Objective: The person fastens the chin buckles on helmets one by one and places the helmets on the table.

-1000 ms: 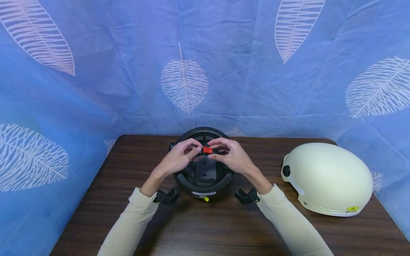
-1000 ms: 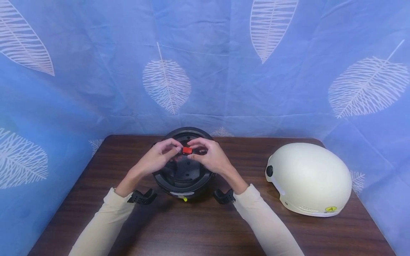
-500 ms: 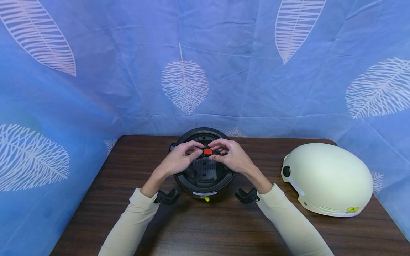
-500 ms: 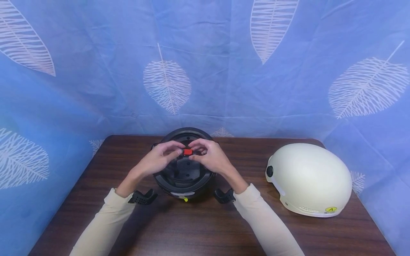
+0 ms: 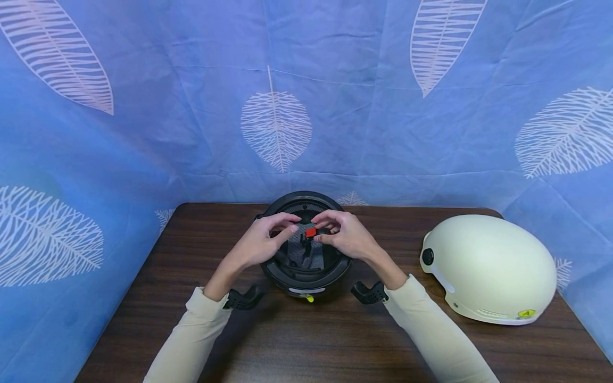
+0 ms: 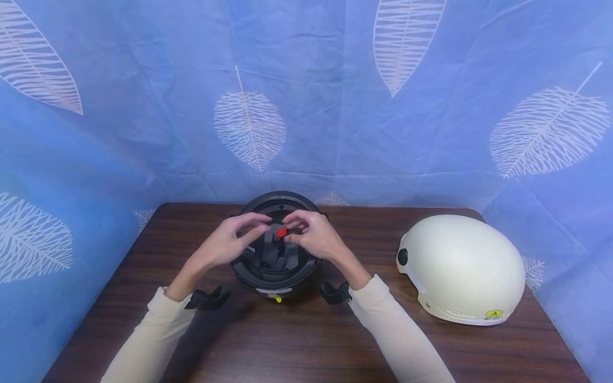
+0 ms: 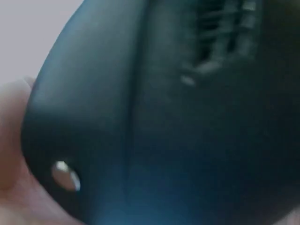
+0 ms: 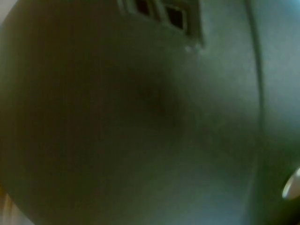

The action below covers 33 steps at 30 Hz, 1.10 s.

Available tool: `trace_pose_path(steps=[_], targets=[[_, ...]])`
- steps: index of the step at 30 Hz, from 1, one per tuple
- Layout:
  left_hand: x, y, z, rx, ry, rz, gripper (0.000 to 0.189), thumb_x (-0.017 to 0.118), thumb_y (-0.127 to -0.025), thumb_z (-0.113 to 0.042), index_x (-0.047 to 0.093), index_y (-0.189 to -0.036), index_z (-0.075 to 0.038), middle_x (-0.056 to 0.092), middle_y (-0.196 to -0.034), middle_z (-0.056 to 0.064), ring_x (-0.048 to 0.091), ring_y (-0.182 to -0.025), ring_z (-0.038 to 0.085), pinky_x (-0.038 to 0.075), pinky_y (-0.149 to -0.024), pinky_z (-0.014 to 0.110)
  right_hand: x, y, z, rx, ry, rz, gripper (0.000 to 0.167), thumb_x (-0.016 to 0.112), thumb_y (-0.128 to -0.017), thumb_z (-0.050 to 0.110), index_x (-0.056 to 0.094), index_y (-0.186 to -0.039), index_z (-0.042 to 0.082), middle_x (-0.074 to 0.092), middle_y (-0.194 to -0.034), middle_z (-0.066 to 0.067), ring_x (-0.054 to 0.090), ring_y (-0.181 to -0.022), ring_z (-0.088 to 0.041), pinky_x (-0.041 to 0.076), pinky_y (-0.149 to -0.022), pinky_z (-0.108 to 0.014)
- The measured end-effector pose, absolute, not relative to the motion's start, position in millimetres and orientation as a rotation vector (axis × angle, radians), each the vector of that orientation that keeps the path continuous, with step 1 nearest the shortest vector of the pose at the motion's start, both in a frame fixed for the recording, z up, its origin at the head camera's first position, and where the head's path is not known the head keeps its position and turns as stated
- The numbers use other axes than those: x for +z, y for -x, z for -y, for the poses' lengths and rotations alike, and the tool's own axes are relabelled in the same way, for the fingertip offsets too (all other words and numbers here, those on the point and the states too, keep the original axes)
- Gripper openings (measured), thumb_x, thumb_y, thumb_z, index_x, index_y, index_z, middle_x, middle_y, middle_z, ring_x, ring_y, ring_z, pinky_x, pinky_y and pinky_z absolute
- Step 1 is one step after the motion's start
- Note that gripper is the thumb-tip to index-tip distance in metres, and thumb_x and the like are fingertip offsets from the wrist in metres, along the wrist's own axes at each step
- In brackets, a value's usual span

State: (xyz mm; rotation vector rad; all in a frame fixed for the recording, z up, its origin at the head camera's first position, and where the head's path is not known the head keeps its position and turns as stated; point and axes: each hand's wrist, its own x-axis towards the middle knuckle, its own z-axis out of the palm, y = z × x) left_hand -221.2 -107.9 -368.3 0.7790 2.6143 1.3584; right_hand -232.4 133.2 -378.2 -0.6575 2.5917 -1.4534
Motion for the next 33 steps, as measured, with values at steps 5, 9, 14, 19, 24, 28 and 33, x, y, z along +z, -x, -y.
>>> trace_pose_path(steps=[5,9,14,19,24,28,33], targets=[[-371,208,117,1.289,-0.951,-2.586,0.041,0.056,-0.102,-0.032,0.058,-0.139,-0.013,0.072,-0.112,0.006,0.066,-0.103,0.016,0.052,-0.087,0.048,-377,232,-133,-1.445,0.648,-2.599,0.032,0.073,-0.088,0.006,0.066,-0.119,0.006,0.07,-0.106,-0.009,0.066,-0.086,-0.018,0.054,-0.082,-0.037],[-379,202,123,1.203,-1.052,-2.583,0.044,0.056,-0.102,-0.034,0.055,-0.142,-0.015,0.074,-0.103,0.001,0.065,-0.089,0.011,0.051,-0.083,0.043,-376,231,-133,-1.446,0.626,-2.599,0.031,0.073,-0.089,0.007,0.067,-0.119,0.007,0.07,-0.106,-0.009,0.067,-0.086,-0.018,0.055,-0.082,-0.037],[-386,200,126,1.171,-1.08,-2.581,0.044,0.057,-0.102,-0.032,0.056,-0.141,-0.013,0.072,-0.087,-0.007,0.058,-0.071,0.013,0.047,-0.068,0.033,-376,231,-132,-1.442,0.624,-2.596,0.03,0.073,-0.089,0.008,0.067,-0.119,0.006,0.07,-0.105,-0.009,0.067,-0.086,-0.017,0.056,-0.082,-0.037],[-391,199,125,1.206,-1.071,-2.597,0.04,0.058,-0.101,-0.031,0.059,-0.138,-0.016,0.063,-0.072,-0.011,0.052,-0.058,0.013,0.04,-0.058,0.025,-377,230,-131,-1.413,0.633,-2.61,0.028,0.074,-0.089,0.01,0.068,-0.117,0.007,0.07,-0.104,-0.007,0.068,-0.087,-0.018,0.056,-0.081,-0.038],[-396,200,124,1.232,-1.082,-2.634,0.035,0.058,-0.101,-0.03,0.064,-0.133,-0.019,0.053,-0.061,-0.013,0.045,-0.052,0.014,0.038,-0.057,0.025,-375,228,-133,-1.42,0.594,-2.617,0.027,0.073,-0.091,0.015,0.068,-0.116,0.007,0.067,-0.111,-0.01,0.069,-0.098,-0.02,0.056,-0.087,-0.04],[-398,201,125,1.248,-1.047,-2.643,0.035,0.058,-0.101,-0.031,0.064,-0.133,-0.018,0.05,-0.058,-0.013,0.044,-0.052,0.016,0.04,-0.059,0.028,-370,224,-137,-1.48,0.583,-2.602,0.028,0.07,-0.093,0.019,0.068,-0.118,0.008,0.066,-0.118,-0.013,0.068,-0.105,-0.023,0.055,-0.091,-0.043],[-400,202,127,1.272,-1.007,-2.639,0.036,0.059,-0.101,-0.029,0.063,-0.135,-0.019,0.051,-0.059,-0.011,0.05,-0.057,0.022,0.043,-0.064,0.034,-369,221,-146,-1.573,0.629,-2.637,0.028,0.07,-0.094,0.023,0.069,-0.119,0.012,0.065,-0.124,-0.01,0.064,-0.113,-0.024,0.05,-0.098,-0.045]])
